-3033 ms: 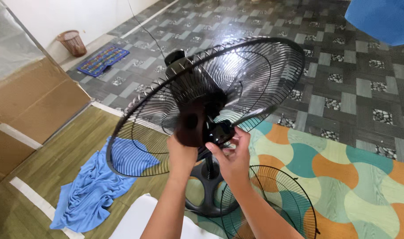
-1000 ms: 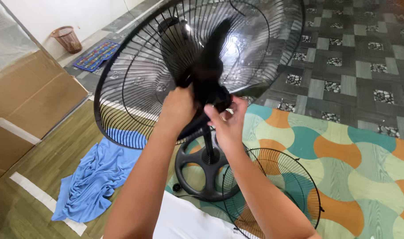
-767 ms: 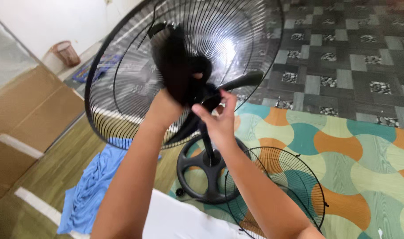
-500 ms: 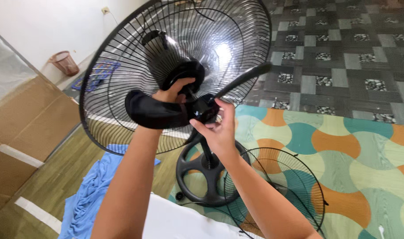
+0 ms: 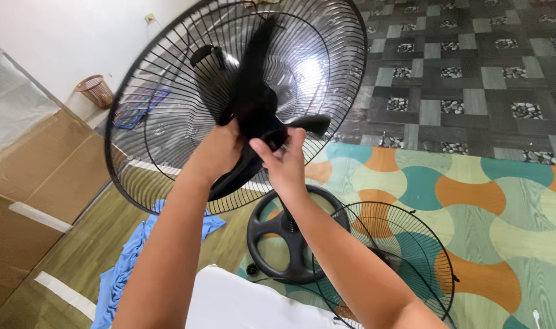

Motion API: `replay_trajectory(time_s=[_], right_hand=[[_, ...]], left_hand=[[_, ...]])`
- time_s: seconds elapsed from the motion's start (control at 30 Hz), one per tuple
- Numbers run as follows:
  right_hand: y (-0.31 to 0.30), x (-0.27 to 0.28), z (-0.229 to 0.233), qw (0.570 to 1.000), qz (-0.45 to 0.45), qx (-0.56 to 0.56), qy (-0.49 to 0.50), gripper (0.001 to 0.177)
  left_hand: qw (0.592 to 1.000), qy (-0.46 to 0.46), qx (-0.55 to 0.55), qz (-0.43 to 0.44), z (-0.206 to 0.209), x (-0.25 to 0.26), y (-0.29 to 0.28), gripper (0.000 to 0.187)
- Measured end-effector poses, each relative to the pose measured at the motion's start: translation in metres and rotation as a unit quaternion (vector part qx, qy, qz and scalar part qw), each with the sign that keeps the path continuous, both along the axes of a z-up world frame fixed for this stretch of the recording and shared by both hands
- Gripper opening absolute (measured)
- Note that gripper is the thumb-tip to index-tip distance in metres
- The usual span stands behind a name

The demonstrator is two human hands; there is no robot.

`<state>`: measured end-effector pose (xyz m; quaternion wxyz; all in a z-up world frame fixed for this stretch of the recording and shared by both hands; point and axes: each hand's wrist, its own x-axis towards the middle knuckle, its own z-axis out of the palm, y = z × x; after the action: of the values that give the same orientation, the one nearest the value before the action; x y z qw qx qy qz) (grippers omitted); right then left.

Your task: The person assembles a standing fan by attaching the front grill, inserting the fan blades, securing the center cap, and attaching the rear grill. The person then plugs in the power cord.

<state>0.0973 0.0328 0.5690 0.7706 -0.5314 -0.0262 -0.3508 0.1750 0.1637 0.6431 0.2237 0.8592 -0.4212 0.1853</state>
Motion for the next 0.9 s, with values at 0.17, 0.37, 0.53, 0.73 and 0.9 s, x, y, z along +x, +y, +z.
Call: replay_trajectory(time_s=[0.17, 0.37, 0.53, 0.73, 0.9], right_hand=[[-0.001, 0.007, -0.003, 0.997, -0.026, -0.020, -0.066, 0.059], [0.005, 0.017, 0.001, 0.999, -0.031, 0.023, 0.019, 0.056], [-0.009, -0.007, -0.010, 0.996, -0.058, -0.072, -0.020, 0.046], [-0.037, -0.013, -0.032, 0.956, -0.118, -0.248, 0.106, 0.040], [-0.043, 0.000, -0.017, 0.966, -0.028, -0.234, 0.106, 0.029]], left_hand=[[0.993, 0.107, -0.032, 0.030, 0.012, -0.007, 0.016, 0.049], [0.994, 0.084, -0.040, 0.054, 0.012, -0.051, 0.017, 0.066], [0.988, 0.029, -0.055, 0.143, 0.005, -0.083, -0.007, 0.084], [0.981, -0.078, -0.075, 0.160, -0.022, -0.078, -0.022, 0.084], [0.979, -0.108, -0.066, 0.157, -0.029, -0.071, -0.018, 0.083]])
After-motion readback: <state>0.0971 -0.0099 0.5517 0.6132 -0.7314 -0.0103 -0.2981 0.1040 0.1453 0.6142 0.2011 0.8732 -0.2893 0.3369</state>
